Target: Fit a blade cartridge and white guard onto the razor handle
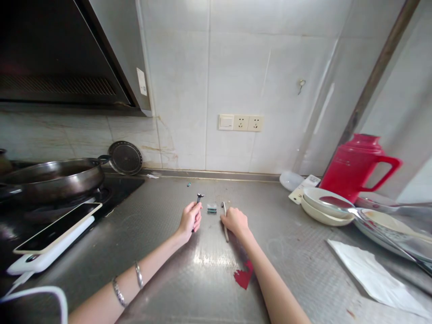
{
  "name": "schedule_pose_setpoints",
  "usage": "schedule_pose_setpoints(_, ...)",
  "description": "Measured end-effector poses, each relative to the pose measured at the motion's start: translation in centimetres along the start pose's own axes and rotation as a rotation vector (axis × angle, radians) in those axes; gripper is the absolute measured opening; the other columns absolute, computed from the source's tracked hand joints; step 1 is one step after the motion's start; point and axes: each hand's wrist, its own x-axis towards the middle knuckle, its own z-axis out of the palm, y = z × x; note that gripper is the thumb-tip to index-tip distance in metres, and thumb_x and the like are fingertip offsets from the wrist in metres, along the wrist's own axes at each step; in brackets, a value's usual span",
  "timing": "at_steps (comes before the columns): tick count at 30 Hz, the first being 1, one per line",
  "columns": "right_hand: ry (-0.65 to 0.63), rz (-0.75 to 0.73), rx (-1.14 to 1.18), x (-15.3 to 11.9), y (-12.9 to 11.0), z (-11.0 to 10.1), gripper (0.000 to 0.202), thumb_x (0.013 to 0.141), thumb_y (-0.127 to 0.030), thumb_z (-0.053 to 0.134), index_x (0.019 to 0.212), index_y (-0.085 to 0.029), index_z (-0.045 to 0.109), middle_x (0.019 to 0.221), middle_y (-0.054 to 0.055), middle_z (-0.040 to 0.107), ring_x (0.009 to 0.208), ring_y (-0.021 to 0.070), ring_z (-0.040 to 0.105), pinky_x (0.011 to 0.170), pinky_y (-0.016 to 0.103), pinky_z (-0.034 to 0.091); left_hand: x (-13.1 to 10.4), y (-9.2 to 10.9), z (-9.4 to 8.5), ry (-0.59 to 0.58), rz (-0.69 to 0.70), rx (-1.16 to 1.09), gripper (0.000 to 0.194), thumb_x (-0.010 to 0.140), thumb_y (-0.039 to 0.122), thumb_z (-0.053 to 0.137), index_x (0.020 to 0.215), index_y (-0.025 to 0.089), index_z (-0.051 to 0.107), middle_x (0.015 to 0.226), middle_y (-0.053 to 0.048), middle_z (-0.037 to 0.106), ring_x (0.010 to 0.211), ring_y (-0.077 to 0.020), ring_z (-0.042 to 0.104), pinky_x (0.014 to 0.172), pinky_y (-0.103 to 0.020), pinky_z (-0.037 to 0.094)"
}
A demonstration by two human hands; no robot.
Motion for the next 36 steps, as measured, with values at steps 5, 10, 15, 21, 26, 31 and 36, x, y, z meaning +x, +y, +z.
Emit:
schedule_pose_setpoints(5,0.03,-0.01,0.004,-0.1,0.1,-0.2,0.032,0.078,-0.039,0.043,0.078,-0.018,0.068,0.086,0.014,0.068,0.079,0.023,0.063,0.063,0.027,0.042,0.3,-0.2,-0.4,-0.011,0.012,0.016,0.031,0.074,0.049,0.053,0.07,0.019,0.042,0.039,0.011,0.034,0.025,-0.0029,0.023,0.025,-0.015,0.016)
schedule_pose_setpoints(10,0.13,-0.056,0.077,1.0,0.3,-1.5,0.03,0.08,-0.039,0.043,0.078,-0.02,0.067,0.081,0.009,0.067,0.075,0.019,0.062,0.06,0.024,0.039,0.7,-0.3,-0.7,-0.042,0.019,0.039,0.032,0.073,0.05,0.053,0.072,0.019,0.043,0.044,0.01,0.038,0.027,-0.003,0.028,0.027,-0.015,0.02)
schedule_pose_setpoints(15,0.109,-0.323,0.174,3.0,-0.1,-1.9,0.024,0.081,-0.03,0.046,0.086,-0.021,0.067,0.089,0.005,0.065,0.083,0.0144,0.058,0.069,0.021,0.038,1.2,-0.5,-1.1,-0.071,0.032,0.05,0.033,0.073,0.05,0.052,0.074,0.018,0.044,0.047,0.009,0.041,0.029,-0.0036,0.033,0.028,-0.015,0.024)
schedule_pose_setpoints(21,0.037,-0.497,0.144,4.0,-1.0,-0.5,0.025,0.082,-0.032,0.046,0.093,-0.023,0.067,0.098,0.003,0.062,0.083,0.0133,0.057,0.066,0.02,0.038,1.5,-0.7,-1.3,-0.077,0.038,0.054,0.035,0.073,0.052,0.051,0.075,0.018,0.045,0.048,0.009,0.043,0.029,-0.0038,0.034,0.029,-0.016,0.024)
schedule_pose_setpoints(26,0.034,-0.494,0.089,3.7,-1.3,-0.2,0.025,0.082,-0.031,0.045,0.093,-0.025,0.066,0.099,0.003,0.061,0.087,0.0138,0.057,0.068,0.021,0.039,1.5,-0.9,-1.3,-0.071,0.032,0.059,0.035,0.072,0.052,0.052,0.074,0.018,0.045,0.047,0.009,0.043,0.029,-0.0036,0.034,0.029,-0.016,0.024)
schedule_pose_setpoints(31,0.042,-0.476,0.055,3.3,-1.5,-0.3,0.024,0.083,-0.027,0.045,0.092,-0.024,0.066,0.099,0.004,0.062,0.093,0.015,0.057,0.072,0.021,0.039,1.4,-0.8,-1.2,-0.069,0.031,0.062,0.035,0.072,0.052,0.052,0.074,0.018,0.045,0.047,0.009,0.042,0.029,-0.0035,0.033,0.029,-0.016,0.024)
schedule_pose_setpoints(36,0.06,-0.439,0.039,3.1,-1.8,-0.4,0.022,0.083,-0.028,0.046,0.092,-0.024,0.066,0.099,0.004,0.064,0.094,0.0161,0.057,0.073,0.022,0.04,1.3,-0.7,-1.1,-0.074,0.032,0.069,0.035,0.072,0.051,0.053,0.074,0.017,0.046,0.048,0.009,0.043,0.028,-0.003,0.033,0.029,-0.016,0.023)
